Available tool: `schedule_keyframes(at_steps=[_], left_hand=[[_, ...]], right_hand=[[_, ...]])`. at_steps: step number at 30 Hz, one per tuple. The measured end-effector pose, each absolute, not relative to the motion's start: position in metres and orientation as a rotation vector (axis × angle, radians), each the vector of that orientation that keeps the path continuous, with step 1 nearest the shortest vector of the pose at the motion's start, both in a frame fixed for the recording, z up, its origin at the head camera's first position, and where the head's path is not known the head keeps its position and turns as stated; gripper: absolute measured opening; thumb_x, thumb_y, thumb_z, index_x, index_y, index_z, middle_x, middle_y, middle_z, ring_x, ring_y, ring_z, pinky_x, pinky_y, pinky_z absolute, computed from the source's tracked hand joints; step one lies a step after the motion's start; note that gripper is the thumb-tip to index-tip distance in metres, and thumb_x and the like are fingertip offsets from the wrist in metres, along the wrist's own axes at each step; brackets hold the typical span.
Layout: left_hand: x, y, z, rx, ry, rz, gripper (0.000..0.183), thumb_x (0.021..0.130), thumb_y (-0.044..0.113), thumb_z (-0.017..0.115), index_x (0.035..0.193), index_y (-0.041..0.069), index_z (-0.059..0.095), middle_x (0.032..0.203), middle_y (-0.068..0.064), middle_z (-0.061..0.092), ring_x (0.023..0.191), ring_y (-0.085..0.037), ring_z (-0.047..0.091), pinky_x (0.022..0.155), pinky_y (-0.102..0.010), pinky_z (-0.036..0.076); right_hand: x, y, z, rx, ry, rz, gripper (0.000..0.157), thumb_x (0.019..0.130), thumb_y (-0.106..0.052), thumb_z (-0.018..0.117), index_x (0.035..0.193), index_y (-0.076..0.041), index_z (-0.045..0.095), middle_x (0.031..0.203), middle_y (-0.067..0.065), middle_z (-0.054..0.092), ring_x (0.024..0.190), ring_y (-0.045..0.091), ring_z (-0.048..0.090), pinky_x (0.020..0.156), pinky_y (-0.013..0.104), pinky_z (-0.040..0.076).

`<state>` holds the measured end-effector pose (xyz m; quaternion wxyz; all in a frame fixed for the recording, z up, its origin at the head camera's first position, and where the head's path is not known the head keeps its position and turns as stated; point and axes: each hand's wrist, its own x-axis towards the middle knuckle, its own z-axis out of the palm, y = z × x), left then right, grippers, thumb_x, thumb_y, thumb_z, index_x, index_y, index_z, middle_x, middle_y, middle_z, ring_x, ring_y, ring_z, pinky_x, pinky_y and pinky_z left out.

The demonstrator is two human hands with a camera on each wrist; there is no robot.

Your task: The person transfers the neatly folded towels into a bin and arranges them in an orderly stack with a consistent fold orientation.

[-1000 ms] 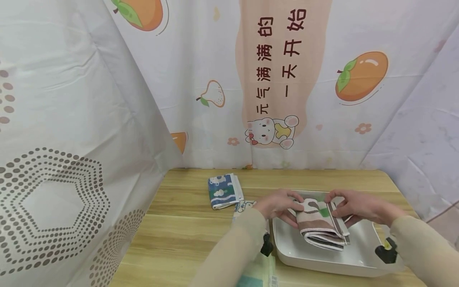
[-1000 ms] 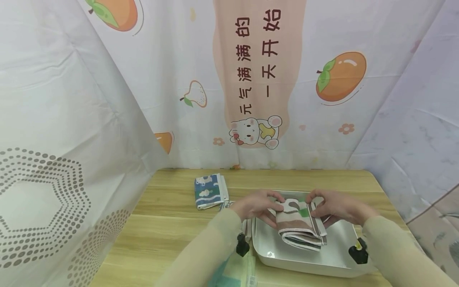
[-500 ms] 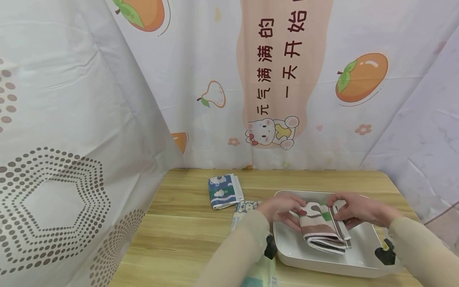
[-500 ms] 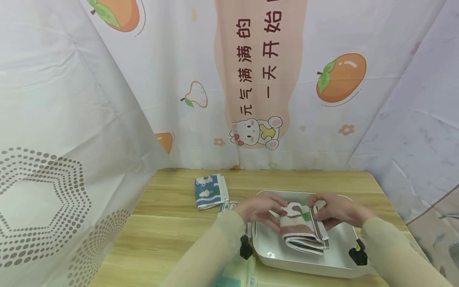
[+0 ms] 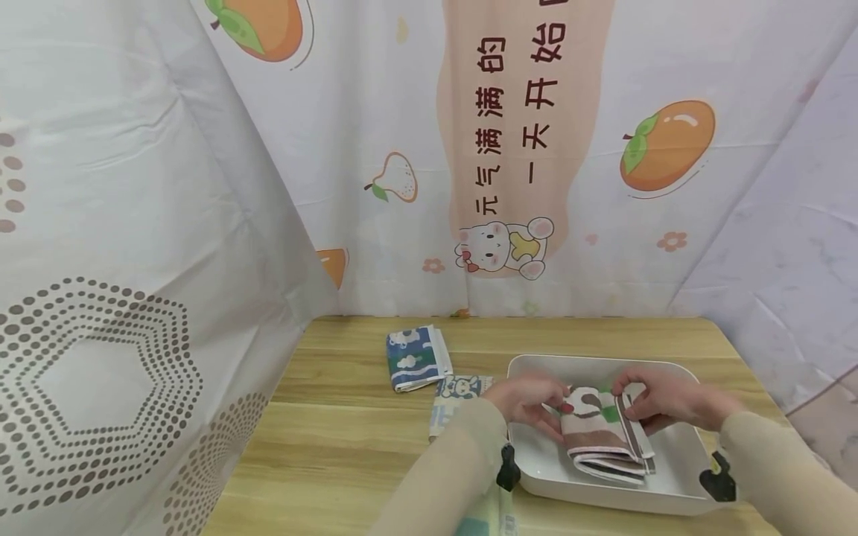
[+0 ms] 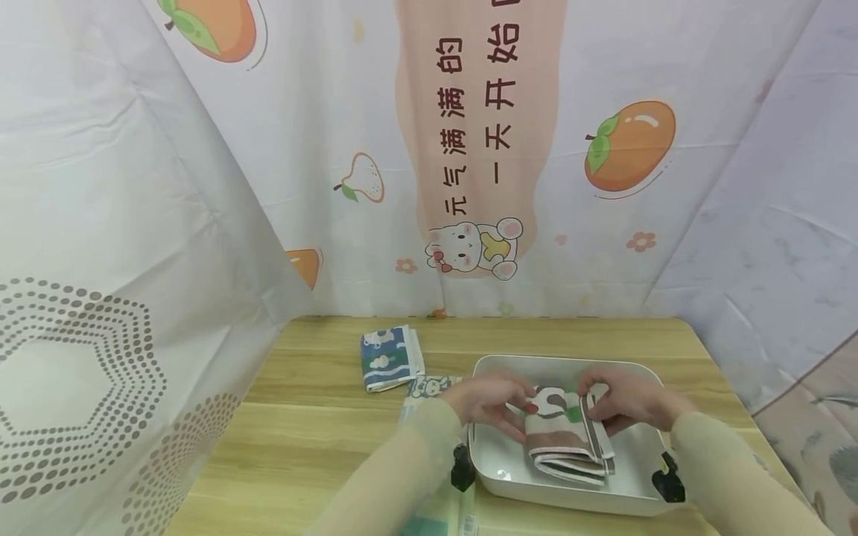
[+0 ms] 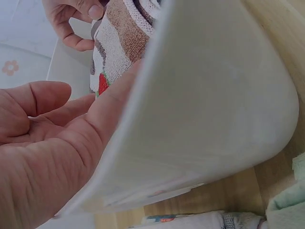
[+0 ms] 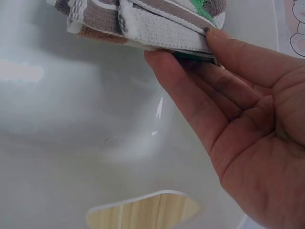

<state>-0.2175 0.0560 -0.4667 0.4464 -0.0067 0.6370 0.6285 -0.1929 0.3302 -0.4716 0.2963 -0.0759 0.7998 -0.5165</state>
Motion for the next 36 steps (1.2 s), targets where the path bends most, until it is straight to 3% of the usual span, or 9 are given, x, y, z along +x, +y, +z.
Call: schedule_keyframes(at_steps=[6,13,17,21,30,36], left_hand=[[-0.215,0.057,-0.471,-0.064,1.588,1.571,0.036,0.100,0.002,0.051,0.134,-0.008,0.054,0.121,-0.024,0.057,0.107,-0.057,0.062,0.091,-0.065,0.053],[-0.213,0.057,-0.475,-0.087,1.595,1.576,0.017,0.097,0.002,0.054,0.111,-0.007,0.057,0.113,-0.024,0.059,0.109,-0.056,0.061,0.093,-0.063,0.053],[-0.212,0.057,-0.475,-0.086,1.588,1.574,0.025,0.100,0.005,0.053,0.121,-0.006,0.056,0.117,-0.023,0.058,0.110,-0.054,0.062,0.097,-0.062,0.051],[-0.210,0.058,-0.475,-0.096,1.618,1.578,0.025,0.101,0.008,0.054,0.122,-0.005,0.056,0.114,-0.022,0.057,0.112,-0.051,0.062,0.097,-0.061,0.052],[-0.207,0.059,-0.474,-0.112,1.692,1.551,0.028,0.103,0.015,0.057,0.120,-0.007,0.057,0.114,-0.020,0.056,0.106,-0.046,0.064,0.096,-0.061,0.053],[-0.207,0.061,-0.474,-0.118,1.711,1.531,0.038,0.105,0.021,0.057,0.126,-0.010,0.054,0.116,-0.021,0.057,0.109,-0.052,0.062,0.098,-0.063,0.051]], right_hand=[[-0.190,0.331,-0.477,-0.240,2.106,-1.366,0.036,0.090,0.003,0.068,0.122,0.006,0.052,0.092,0.016,0.072,0.083,0.027,0.069,0.072,0.045,0.062],[-0.189,0.330,-0.477,-0.183,2.080,-1.301,0.042,0.095,-0.006,0.069,0.131,0.006,0.051,0.103,0.014,0.068,0.093,0.027,0.066,0.080,0.044,0.060],[-0.189,0.329,-0.476,-0.126,2.079,-1.265,0.051,0.097,-0.009,0.068,0.139,0.010,0.047,0.116,0.019,0.064,0.103,0.031,0.065,0.086,0.046,0.060],[-0.190,0.328,-0.477,-0.094,2.076,-1.235,0.056,0.098,-0.008,0.066,0.144,0.013,0.042,0.126,0.026,0.058,0.110,0.035,0.062,0.089,0.049,0.059],[-0.191,0.327,-0.480,0.021,2.072,-1.153,0.059,0.100,-0.010,0.063,0.150,0.009,0.039,0.131,0.024,0.055,0.104,0.031,0.063,0.088,0.046,0.059],[-0.190,0.327,-0.479,0.027,2.063,-1.133,0.056,0.103,-0.012,0.058,0.152,0.007,0.038,0.146,0.039,0.042,0.116,0.042,0.063,0.094,0.053,0.056]])
